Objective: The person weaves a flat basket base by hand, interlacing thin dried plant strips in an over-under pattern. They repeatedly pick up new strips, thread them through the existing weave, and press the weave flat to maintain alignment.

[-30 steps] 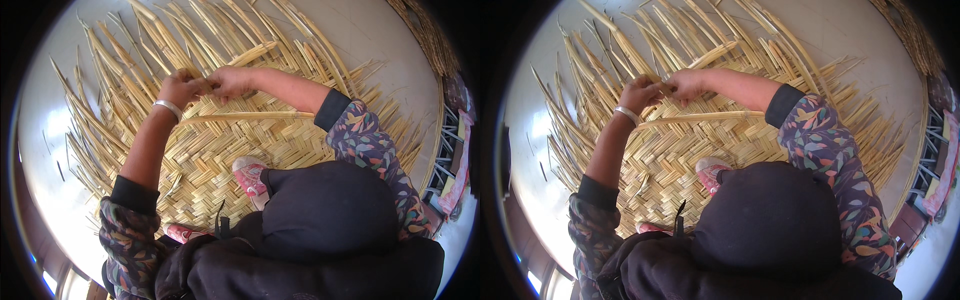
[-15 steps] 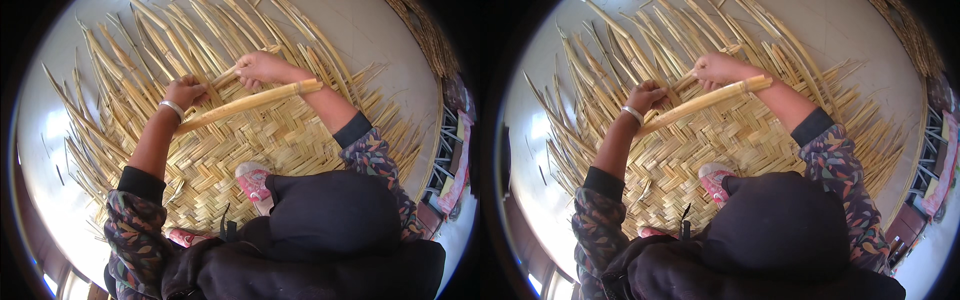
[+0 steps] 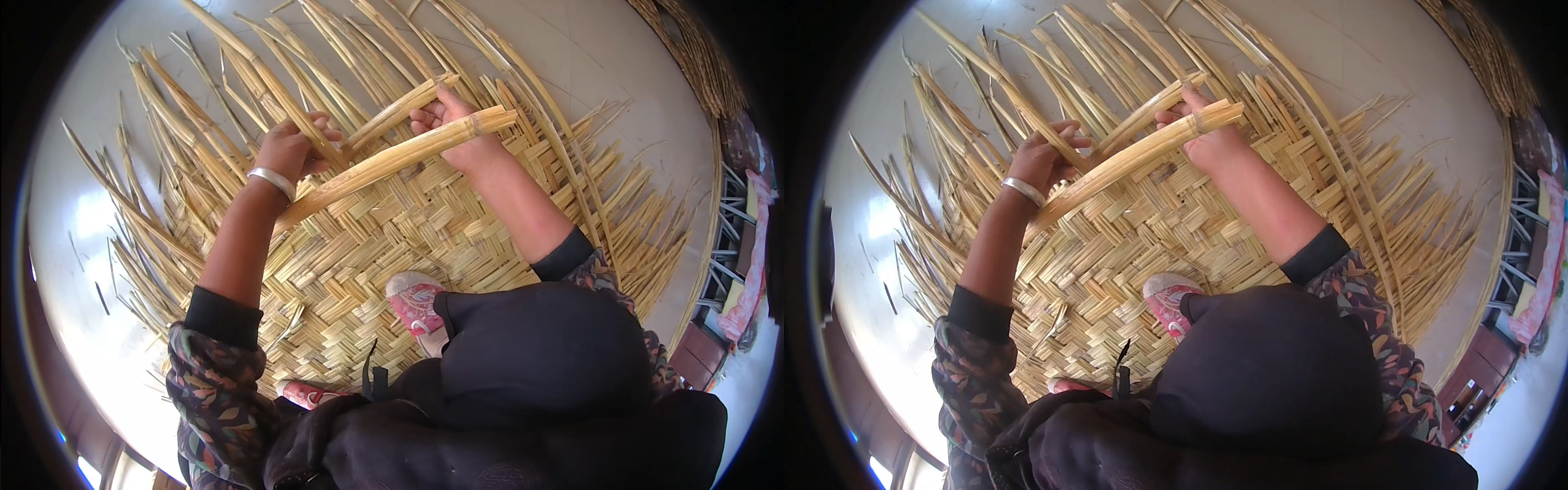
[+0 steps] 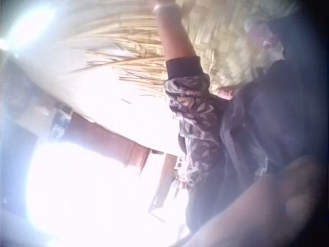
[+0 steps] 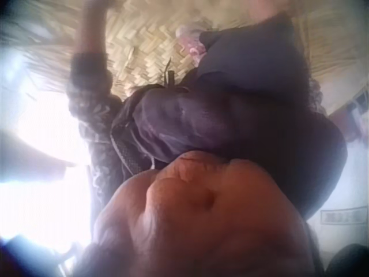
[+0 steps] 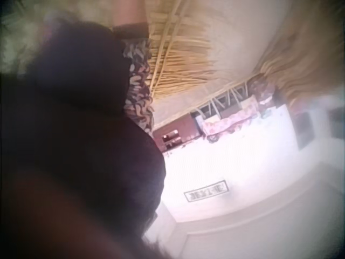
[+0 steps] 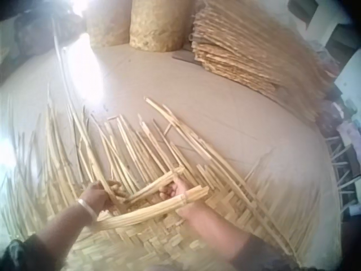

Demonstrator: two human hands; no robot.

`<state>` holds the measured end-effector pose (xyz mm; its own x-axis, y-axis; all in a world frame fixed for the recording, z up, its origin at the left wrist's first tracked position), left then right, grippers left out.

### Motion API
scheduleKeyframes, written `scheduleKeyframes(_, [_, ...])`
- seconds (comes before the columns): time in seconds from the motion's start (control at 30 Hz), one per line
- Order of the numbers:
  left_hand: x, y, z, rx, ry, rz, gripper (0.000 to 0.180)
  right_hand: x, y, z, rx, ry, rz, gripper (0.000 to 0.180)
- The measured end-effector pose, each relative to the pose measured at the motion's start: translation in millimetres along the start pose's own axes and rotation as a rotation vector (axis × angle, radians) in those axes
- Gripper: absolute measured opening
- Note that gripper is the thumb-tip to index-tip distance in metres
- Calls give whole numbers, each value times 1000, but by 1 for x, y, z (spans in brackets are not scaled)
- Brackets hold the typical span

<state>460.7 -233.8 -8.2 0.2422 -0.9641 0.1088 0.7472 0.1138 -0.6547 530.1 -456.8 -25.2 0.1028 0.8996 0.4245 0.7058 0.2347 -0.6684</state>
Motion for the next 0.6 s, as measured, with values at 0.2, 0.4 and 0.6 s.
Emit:
scheduleKeyframes(0.2, [31, 8, 14, 205, 563, -239, 29, 14, -9, -7, -61, 11, 74, 25])
scheduleKeyframes(0.4, [32, 9, 16, 150, 677, -47, 38, 31, -21, -14, -151, -111, -65, 27])
scheduleKeyframes(0.6, [43, -19, 24, 249, 747, 136, 39, 48, -50, 37, -171, -705, -313, 20])
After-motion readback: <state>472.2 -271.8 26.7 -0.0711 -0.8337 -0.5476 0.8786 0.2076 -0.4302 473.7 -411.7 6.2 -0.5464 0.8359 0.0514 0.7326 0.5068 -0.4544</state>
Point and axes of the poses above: each hand's wrist, its own y-axis towards the middle knuckle, its own x-axis out of the palm, z = x × y, the point moved 7 cm from there along y, towards the middle knuckle, and after that the axes turned 4 degrees about z, right-handed, at the moved point
